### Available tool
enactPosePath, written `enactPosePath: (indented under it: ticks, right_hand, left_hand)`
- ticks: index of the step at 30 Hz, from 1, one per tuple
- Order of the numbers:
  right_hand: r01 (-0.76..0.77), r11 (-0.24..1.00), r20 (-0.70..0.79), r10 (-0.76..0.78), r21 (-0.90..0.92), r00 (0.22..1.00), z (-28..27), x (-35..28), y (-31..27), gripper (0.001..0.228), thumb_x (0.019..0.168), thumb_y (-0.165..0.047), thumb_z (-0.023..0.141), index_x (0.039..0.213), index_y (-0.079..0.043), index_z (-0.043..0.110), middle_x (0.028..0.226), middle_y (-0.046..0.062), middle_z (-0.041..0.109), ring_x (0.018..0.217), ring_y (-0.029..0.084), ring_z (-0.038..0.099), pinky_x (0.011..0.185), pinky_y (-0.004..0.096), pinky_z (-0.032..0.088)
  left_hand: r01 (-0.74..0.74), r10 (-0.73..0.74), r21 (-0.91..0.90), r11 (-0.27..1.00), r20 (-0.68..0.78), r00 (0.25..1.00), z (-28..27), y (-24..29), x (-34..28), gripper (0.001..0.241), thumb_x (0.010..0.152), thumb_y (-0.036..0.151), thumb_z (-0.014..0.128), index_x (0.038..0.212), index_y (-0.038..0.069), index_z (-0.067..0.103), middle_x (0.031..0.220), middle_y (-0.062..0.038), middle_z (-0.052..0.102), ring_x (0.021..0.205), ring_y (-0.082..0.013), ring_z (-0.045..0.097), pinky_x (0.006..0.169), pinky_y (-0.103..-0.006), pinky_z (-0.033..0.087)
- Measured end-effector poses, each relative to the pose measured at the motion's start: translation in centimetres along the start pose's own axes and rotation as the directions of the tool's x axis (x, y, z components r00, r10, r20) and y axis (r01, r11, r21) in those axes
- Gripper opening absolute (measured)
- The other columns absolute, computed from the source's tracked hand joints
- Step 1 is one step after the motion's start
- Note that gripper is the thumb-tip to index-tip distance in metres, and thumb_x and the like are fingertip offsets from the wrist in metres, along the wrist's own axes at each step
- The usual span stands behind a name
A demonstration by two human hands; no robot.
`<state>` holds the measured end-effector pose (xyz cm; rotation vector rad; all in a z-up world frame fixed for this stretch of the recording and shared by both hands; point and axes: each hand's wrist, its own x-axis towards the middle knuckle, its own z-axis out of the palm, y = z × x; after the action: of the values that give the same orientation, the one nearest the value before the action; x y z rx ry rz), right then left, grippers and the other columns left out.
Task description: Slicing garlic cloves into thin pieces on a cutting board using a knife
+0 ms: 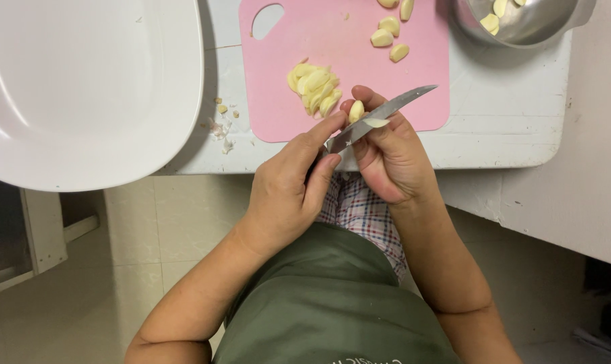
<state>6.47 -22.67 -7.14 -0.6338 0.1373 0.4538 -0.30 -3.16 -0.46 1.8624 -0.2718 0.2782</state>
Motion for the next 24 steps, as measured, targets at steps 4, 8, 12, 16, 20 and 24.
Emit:
enactPosePath:
  ticks: [4, 8, 12, 16, 20, 24]
  right_hand:
    - [0.001, 1.0, -0.011, -0.002, -0.017, 1.0, -0.2, 0.2, 0.1, 0.043, 0.102, 0.004, 0.066, 0.144, 0.006, 0.054, 0.126, 0.026, 0.072, 0.115, 0.031, 0.076, 0.094, 0.035, 0.07]
    - [0.006, 0.999, -0.018, -0.007, -0.039, 1.0, 0.5, 0.2, 0.3, 0.043, 0.102, 0.003, 0.067, 0.143, 0.008, 0.054, 0.127, 0.025, 0.072, 0.114, 0.029, 0.076, 0.092, 0.033, 0.07]
    - [0.007, 0.999, -0.017, -0.008, -0.032, 1.0, 1.1, 0.1, 0.4, 0.044, 0.099, 0.007, 0.069, 0.141, 0.009, 0.056, 0.125, 0.025, 0.072, 0.111, 0.029, 0.077, 0.089, 0.032, 0.071]
    - [0.015, 0.999, -0.019, -0.015, -0.039, 1.0, 1.1, 0.2, 0.5, 0.044, 0.097, 0.008, 0.07, 0.139, 0.009, 0.056, 0.122, 0.026, 0.071, 0.109, 0.029, 0.077, 0.089, 0.033, 0.071]
    - [0.06, 0.994, -0.036, -0.063, -0.089, 0.997, 0.9, 0.1, 1.0, 0.044, 0.095, 0.01, 0.071, 0.137, 0.01, 0.057, 0.12, 0.026, 0.069, 0.11, 0.031, 0.077, 0.09, 0.035, 0.071]
    - [0.124, 0.984, -0.064, -0.133, -0.131, 0.989, 1.4, -0.2, 1.9, 0.043, 0.093, 0.012, 0.072, 0.134, 0.01, 0.059, 0.117, 0.026, 0.069, 0.109, 0.031, 0.077, 0.093, 0.036, 0.071]
  left_hand:
    - [0.013, -0.013, -0.02, 1.0, 0.013, 1.0, -0.3, 0.3, 0.2, 0.04, 0.112, 0.011, 0.059, 0.151, 0.009, 0.057, 0.135, -0.014, 0.074, 0.118, -0.0351, 0.076, 0.095, -0.0433, 0.063]
    - [0.026, -0.025, -0.015, 1.0, 0.019, 0.999, -0.7, 0.9, 0.4, 0.039, 0.112, 0.012, 0.058, 0.15, 0.011, 0.058, 0.129, -0.016, 0.076, 0.115, -0.0368, 0.076, 0.094, -0.046, 0.063]
    - [0.048, -0.047, -0.035, 0.998, 0.023, 0.999, -0.9, 0.7, 0.4, 0.038, 0.111, 0.012, 0.058, 0.149, 0.012, 0.06, 0.123, -0.016, 0.077, 0.11, -0.0372, 0.078, 0.092, -0.0459, 0.063]
    - [0.046, -0.045, -0.04, 0.998, 0.023, 0.999, -1.1, 0.9, 0.4, 0.038, 0.111, 0.012, 0.058, 0.149, 0.012, 0.06, 0.121, -0.016, 0.077, 0.11, -0.0384, 0.078, 0.092, -0.0466, 0.063]
    - [0.062, -0.062, -0.068, 0.996, -0.005, 0.998, -1.0, 0.7, 0.2, 0.036, 0.111, 0.013, 0.058, 0.147, 0.012, 0.062, 0.126, -0.014, 0.077, 0.113, -0.0368, 0.078, 0.094, -0.0455, 0.063]
    - [0.063, -0.067, -0.083, 0.995, -0.046, 0.997, -1.0, 0.5, 0.0, 0.034, 0.11, 0.013, 0.061, 0.144, 0.011, 0.064, 0.127, -0.014, 0.077, 0.111, -0.0376, 0.078, 0.093, -0.0448, 0.064]
